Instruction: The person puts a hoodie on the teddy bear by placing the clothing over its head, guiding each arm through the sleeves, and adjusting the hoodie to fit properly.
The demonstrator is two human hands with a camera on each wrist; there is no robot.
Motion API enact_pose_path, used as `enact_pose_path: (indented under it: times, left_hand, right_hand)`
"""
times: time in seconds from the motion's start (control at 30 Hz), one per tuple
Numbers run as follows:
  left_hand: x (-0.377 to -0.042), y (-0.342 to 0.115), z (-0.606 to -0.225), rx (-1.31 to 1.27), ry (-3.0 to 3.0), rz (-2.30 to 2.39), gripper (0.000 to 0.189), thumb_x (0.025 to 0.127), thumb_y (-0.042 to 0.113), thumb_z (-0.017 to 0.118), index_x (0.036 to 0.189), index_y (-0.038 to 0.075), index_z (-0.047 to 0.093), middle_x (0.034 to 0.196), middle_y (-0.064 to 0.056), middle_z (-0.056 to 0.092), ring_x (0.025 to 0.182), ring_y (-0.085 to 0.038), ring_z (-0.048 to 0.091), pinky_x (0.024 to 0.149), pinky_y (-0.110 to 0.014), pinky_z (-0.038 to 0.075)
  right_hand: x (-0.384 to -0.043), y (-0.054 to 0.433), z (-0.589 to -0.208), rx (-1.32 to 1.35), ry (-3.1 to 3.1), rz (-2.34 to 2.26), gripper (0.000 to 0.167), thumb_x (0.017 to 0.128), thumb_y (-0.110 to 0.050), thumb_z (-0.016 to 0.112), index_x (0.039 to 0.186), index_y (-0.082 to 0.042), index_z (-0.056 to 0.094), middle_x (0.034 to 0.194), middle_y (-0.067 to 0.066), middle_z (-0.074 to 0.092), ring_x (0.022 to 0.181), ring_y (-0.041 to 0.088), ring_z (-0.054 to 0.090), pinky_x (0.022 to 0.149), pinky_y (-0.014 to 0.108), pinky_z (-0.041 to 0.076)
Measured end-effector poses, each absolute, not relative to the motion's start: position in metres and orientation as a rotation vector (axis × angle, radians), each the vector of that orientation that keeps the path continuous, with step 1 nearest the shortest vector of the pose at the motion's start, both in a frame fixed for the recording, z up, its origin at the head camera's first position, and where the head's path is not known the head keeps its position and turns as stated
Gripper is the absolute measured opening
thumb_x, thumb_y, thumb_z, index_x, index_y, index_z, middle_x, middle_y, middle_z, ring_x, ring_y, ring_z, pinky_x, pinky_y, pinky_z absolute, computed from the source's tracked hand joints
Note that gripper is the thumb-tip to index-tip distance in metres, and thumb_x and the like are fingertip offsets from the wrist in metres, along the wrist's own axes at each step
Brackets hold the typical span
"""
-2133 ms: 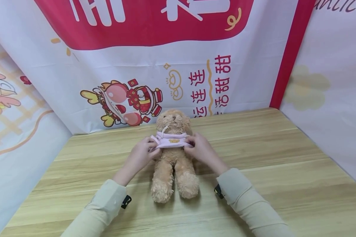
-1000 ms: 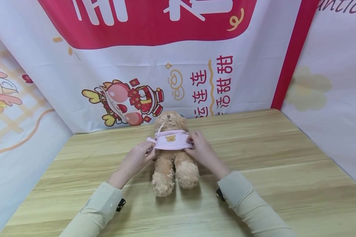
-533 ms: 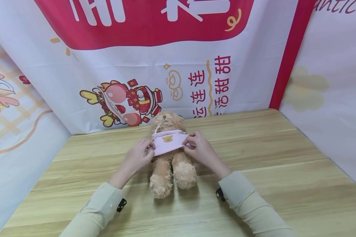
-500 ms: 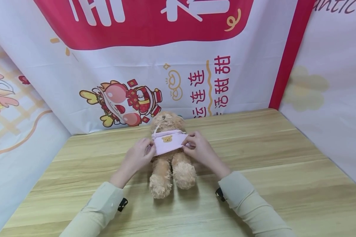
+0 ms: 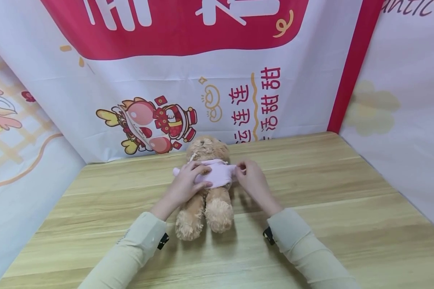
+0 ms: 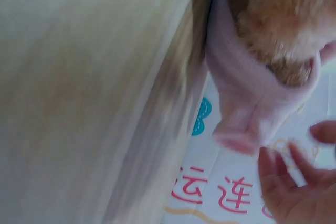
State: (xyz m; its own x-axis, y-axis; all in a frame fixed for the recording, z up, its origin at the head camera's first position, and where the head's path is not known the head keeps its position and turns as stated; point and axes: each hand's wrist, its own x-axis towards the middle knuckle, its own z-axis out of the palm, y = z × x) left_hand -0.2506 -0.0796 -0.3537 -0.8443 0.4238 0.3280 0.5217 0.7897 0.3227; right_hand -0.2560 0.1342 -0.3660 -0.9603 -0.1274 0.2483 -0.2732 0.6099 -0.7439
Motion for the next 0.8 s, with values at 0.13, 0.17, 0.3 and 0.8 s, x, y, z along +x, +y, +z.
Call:
enact_pose_path:
  times: [0.13,0.17,0.3,0.8]
  left_hand:
    - [-0.248,-0.084,-0.354,-0.74,-2.742,-0.598,0.042,0.083,0.036,0.07,0.121,0.019,0.062,0.126,-0.01,0.057,0.117,-0.033,0.051,0.099,-0.049,0.044]
    - [-0.247,-0.085,-0.355,-0.746,-2.747,-0.583,0.042,0.083,0.036,0.069,0.121,0.02,0.062,0.126,-0.01,0.057,0.117,-0.032,0.05,0.099,-0.049,0.044]
    - [-0.242,-0.087,-0.356,-0.763,-2.75,-0.519,0.039,0.084,0.039,0.069,0.119,0.021,0.064,0.126,-0.01,0.057,0.114,-0.031,0.051,0.096,-0.048,0.046]
    - [-0.236,-0.081,-0.36,-0.586,-2.74,-0.535,0.031,0.087,0.045,0.064,0.101,0.017,0.063,0.109,-0.011,0.054,0.102,-0.029,0.05,0.086,-0.043,0.047]
  right_hand:
    - [-0.263,0.136,-0.366,0.199,-2.834,1.184,0.033,0.098,-0.023,0.048,0.103,0.006,0.063,0.09,0.02,0.065,0.076,0.025,0.059,0.07,0.036,0.051]
    - [-0.263,0.136,-0.367,0.201,-2.866,1.196,0.035,0.098,-0.025,0.047,0.102,0.006,0.063,0.087,0.02,0.065,0.073,0.024,0.058,0.067,0.034,0.05]
    - [-0.265,0.136,-0.369,0.195,-2.854,1.273,0.031,0.096,-0.026,0.054,0.099,0.003,0.065,0.087,0.019,0.066,0.074,0.023,0.058,0.066,0.029,0.048]
    - [-0.268,0.134,-0.369,0.366,-2.717,1.552,0.021,0.095,-0.015,0.054,0.097,0.004,0.064,0.064,0.005,0.058,0.052,0.01,0.048,0.047,0.022,0.041]
